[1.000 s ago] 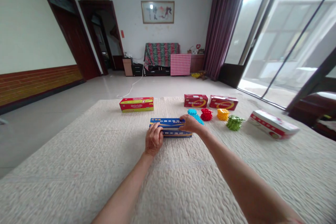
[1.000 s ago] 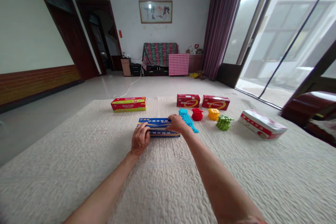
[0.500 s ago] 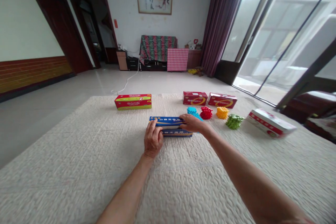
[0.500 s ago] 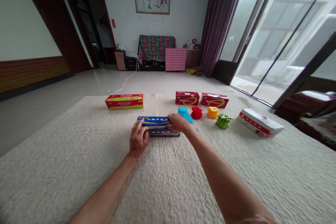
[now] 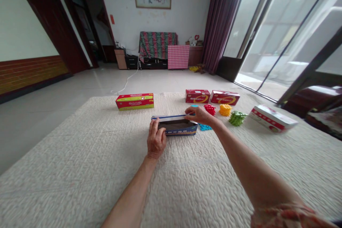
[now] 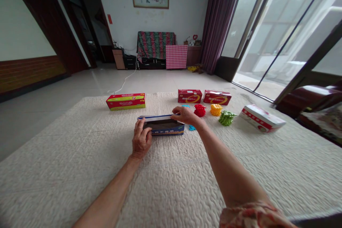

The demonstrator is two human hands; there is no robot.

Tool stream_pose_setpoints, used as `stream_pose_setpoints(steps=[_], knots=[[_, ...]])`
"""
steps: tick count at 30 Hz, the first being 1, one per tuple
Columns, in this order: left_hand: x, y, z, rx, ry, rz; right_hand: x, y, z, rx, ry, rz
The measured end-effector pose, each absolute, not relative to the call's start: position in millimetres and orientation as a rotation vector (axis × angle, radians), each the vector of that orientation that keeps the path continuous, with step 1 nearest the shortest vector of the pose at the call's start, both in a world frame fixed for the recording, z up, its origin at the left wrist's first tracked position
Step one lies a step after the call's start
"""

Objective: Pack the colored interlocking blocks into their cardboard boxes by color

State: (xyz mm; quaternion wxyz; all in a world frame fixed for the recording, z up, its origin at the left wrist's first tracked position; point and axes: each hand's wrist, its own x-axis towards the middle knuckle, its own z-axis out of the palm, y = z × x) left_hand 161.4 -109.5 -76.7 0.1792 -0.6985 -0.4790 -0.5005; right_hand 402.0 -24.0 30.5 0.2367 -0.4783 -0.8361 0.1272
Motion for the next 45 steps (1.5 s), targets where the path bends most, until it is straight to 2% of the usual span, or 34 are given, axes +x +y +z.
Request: stream_pose_setpoints(steps=[19,24,28,34,38,45], knots=[[160,-105,-76,-2.003,-1.295,-1.41,395,30,12,-1.424,-1.681,0.157],[161,-107,-77,-2.019,-1.299,-1.399,395,51,13,-1.371,-1.627,-0.132],[160,-109,-77,-2.043,-1.291,-1.388,392,63,16,-1.394,-1.791,-0.294],[160,-110,-78,-2.054,-1.29,-1.39,384,71,7,-1.66,-2.118,-0.216],[159,-110,-78,-2.058,-1.284,-1.398,381,71,3,-1.654,-2.264,-0.131],[159,-110,-77,-2.06,-1.299,-1.408,390,52,24,-1.658,-2.337,0.066]])
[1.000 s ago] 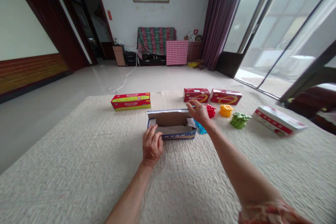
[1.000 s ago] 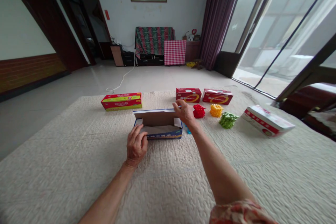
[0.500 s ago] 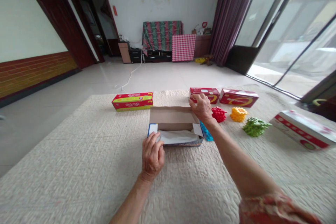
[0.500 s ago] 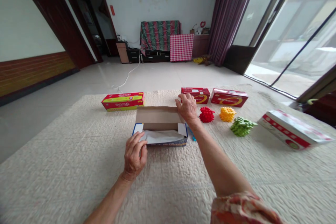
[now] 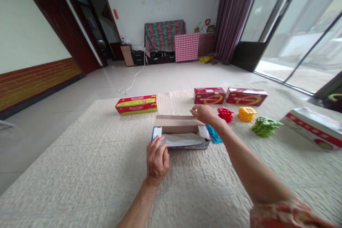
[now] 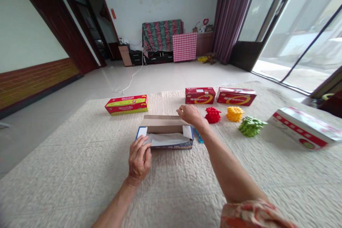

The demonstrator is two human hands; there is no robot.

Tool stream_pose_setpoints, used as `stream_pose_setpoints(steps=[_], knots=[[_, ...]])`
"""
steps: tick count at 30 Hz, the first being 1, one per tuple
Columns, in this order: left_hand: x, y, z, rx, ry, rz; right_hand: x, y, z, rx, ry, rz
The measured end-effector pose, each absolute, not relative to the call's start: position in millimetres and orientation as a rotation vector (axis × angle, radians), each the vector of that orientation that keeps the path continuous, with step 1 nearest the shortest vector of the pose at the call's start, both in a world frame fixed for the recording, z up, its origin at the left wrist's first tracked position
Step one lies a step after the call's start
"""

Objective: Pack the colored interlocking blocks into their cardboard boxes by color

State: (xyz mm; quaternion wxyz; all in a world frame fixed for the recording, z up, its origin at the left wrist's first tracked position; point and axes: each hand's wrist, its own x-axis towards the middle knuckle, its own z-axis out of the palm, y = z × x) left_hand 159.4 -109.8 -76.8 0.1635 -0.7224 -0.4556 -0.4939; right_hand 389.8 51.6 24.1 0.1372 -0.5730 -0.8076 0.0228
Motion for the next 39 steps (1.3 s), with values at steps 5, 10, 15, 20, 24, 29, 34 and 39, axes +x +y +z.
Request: stream_pose_setpoints(steps=[5,10,15,20,24,29,34,39], knots=[[160,-111,-73,-2.056,-1.331,-1.393,398,15,20,-1.548,-2.341,0.269],[164,-114,-67,-2.019,-1.423,-1.345,405,-9,9,-1.447,-2.262,0.566],[155,-97,-43,-1.95,-1.522,-1.342,407,-10,2,-1.413,-2.273,0.549],[143,-58,-14,-2.184,-1.622,-1.173,401,-9,-6,-1.375,-2.289,0.439],[142,-39,-13,-2.363,-1.558,-0.972,399,-10,-6,-1.338,-2.287,0.374],[133,-32,-17,-2.426,-1.561,-0.926,408,-15,7,-1.37,-2.287,0.497],[105,-29,-11,-2.342,-1.56,-1.031,427,-13,15,-1.317,-2.23,0.562],[73,-29,-18,-2.277,-1.593,-0.977,454,-7,12,-1.299,-2.234,0.532]])
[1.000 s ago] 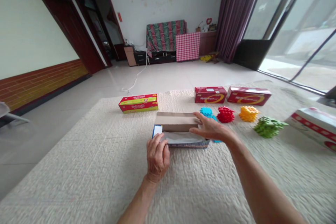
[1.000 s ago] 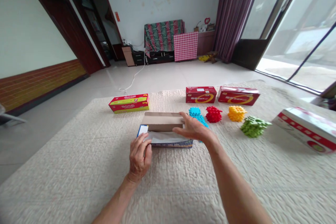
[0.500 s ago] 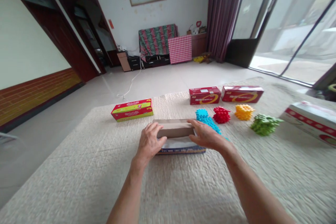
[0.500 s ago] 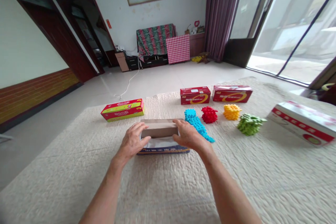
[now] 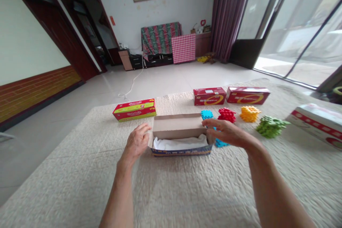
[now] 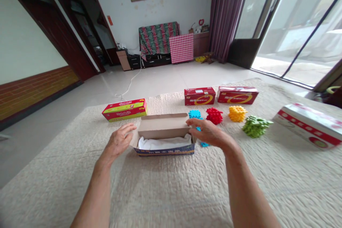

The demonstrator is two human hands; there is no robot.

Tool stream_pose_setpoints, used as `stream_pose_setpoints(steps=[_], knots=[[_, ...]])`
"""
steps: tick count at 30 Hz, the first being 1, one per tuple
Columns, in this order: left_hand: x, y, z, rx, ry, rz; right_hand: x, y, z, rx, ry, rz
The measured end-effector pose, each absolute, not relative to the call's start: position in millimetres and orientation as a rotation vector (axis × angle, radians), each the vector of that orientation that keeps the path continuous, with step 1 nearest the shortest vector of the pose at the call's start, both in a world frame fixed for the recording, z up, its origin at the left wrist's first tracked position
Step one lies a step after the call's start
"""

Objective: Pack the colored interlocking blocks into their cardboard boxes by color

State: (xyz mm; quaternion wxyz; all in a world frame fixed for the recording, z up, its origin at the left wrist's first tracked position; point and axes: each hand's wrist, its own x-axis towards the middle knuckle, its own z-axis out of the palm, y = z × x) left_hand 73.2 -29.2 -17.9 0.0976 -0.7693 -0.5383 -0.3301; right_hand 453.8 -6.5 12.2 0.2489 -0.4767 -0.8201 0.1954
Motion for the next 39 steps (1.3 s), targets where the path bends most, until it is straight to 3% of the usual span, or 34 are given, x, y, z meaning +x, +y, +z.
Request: stream_pose_setpoints(steps=[9,20,39], knots=[[100,-34,-14,-2.334,-1.446,-0.839,463,5,1,-1.537,-2.259,0.227],[115,-42,-13,-2.469,-1.598,-0.783,443,-1,0,-1.655,-2.209,0.331],[101,-15,-21,-2.337,-1.739,-1.041,403,14,-25,-1.54,-1.939,0.223]])
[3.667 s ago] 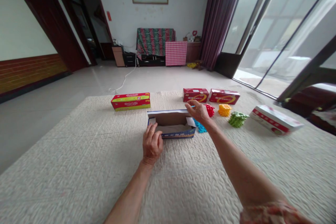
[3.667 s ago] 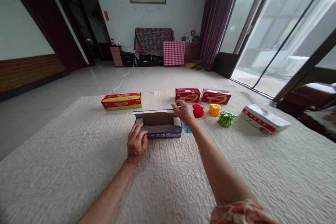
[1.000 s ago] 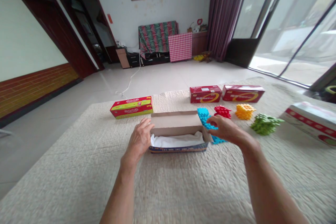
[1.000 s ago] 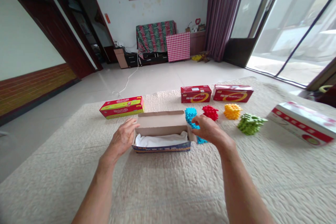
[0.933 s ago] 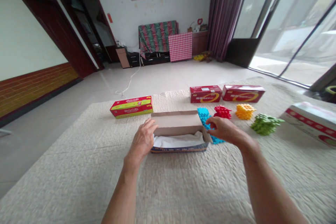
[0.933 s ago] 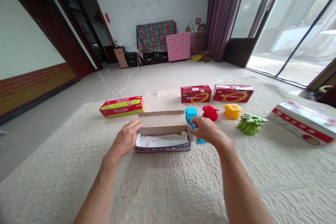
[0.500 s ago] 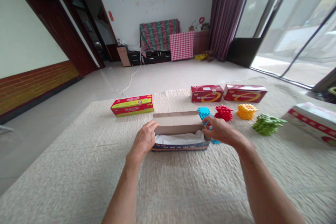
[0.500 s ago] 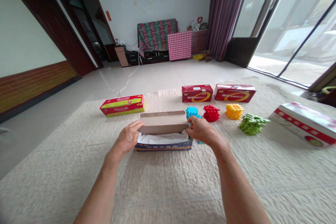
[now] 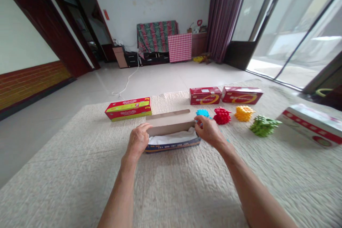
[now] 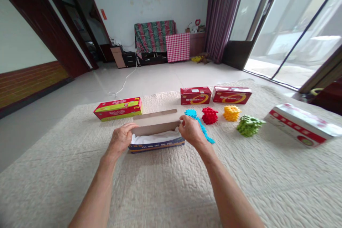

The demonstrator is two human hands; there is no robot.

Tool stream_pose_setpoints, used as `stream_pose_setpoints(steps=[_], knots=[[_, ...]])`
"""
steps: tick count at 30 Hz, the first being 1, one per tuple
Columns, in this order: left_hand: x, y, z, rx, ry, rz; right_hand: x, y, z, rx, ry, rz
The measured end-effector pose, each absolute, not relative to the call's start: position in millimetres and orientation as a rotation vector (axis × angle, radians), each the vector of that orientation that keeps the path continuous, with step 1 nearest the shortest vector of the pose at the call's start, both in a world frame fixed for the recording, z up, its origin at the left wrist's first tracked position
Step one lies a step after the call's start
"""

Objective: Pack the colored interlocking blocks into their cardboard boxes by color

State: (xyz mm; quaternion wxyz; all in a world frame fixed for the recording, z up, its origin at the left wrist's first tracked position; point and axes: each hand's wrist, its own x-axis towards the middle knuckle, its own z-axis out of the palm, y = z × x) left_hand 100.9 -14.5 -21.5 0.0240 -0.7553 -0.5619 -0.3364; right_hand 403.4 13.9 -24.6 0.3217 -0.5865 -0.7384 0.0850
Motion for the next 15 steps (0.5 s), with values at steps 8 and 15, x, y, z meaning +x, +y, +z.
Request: stream_pose_setpoints(steps=[8,15], knots=[[90,20,-14,-2.398,-1.877,-0.983,402,23,-32,-1.399,-1.855,0.172],[74,29,-28,-2.45,-1.866,-1.065,415,17,-25,-1.295,-1.88,0.297]])
